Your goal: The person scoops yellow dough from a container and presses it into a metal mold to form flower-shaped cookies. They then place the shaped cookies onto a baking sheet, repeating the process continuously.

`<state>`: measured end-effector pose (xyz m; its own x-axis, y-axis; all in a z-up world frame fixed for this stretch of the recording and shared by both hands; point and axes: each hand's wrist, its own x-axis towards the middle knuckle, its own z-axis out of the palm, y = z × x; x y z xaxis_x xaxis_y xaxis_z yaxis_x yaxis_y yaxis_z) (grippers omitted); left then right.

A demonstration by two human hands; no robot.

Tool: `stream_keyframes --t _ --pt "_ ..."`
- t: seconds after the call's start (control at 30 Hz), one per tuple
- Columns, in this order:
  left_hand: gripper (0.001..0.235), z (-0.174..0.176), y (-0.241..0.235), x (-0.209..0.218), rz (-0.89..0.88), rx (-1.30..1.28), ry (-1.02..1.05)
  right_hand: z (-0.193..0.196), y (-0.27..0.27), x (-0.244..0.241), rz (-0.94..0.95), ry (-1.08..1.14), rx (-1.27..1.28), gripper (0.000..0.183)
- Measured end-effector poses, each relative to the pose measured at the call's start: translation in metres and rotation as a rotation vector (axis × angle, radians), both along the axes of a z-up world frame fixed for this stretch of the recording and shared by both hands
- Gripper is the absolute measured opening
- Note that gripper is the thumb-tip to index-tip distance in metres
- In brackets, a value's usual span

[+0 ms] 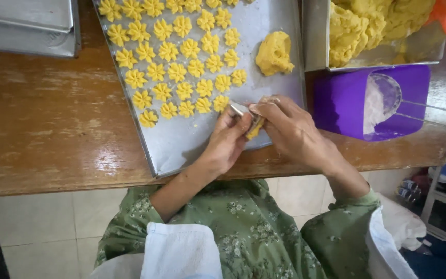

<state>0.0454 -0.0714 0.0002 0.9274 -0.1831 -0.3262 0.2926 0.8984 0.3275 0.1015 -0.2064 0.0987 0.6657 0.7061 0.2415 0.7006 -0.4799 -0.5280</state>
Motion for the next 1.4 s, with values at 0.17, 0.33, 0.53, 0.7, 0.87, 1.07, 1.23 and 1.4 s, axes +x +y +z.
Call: stream_keyframes --t 0.17,0.33,0.53,0.7,0.87,1.07,1.23,1.4 --pt "0.021 0.011 0.01 0.005 0.0 0.001 -0.008 0.008 -0.007 0.004 0.04 -0.015 0.019 0.032" --pt "0.018 -0.024 -0.005 0.0 -0.019 -0.107 0.08 -0.038 -0.001 -0.008 0.064 -0.298 0.044 0.03" --pt "0.023 0.013 0.015 0.013 -0.016 -0.156 0.152 -0.031 0.018 -0.013 -0.043 -0.584 0.113 0.016" --pt "0.03 0.014 0.013 0.014 0.003 -0.151 0.194 -0.032 0.018 -0.019 -0.035 -0.586 0.199 0.007" --pt "0.034 0.02 0.017 0.009 -0.004 -0.159 0.151 -0.037 -0.004 -0.015 -0.016 -0.459 0.154 0.009" --pt "0.051 -0.011 0.002 -0.002 -0.124 -0.029 -0.064 -0.005 -0.007 0.0 -0.105 -0.108 -0.009 0.055" --pt "0.076 0.022 0.023 -0.008 -0.171 0.037 -0.094 -0.016 -0.02 -0.001 -0.261 0.185 -0.059 0.028" --pt "0.063 0.035 0.048 -0.016 -0.252 0.411 -0.496 -0.008 -0.039 0.02 -0.257 0.366 -0.037 0.029"
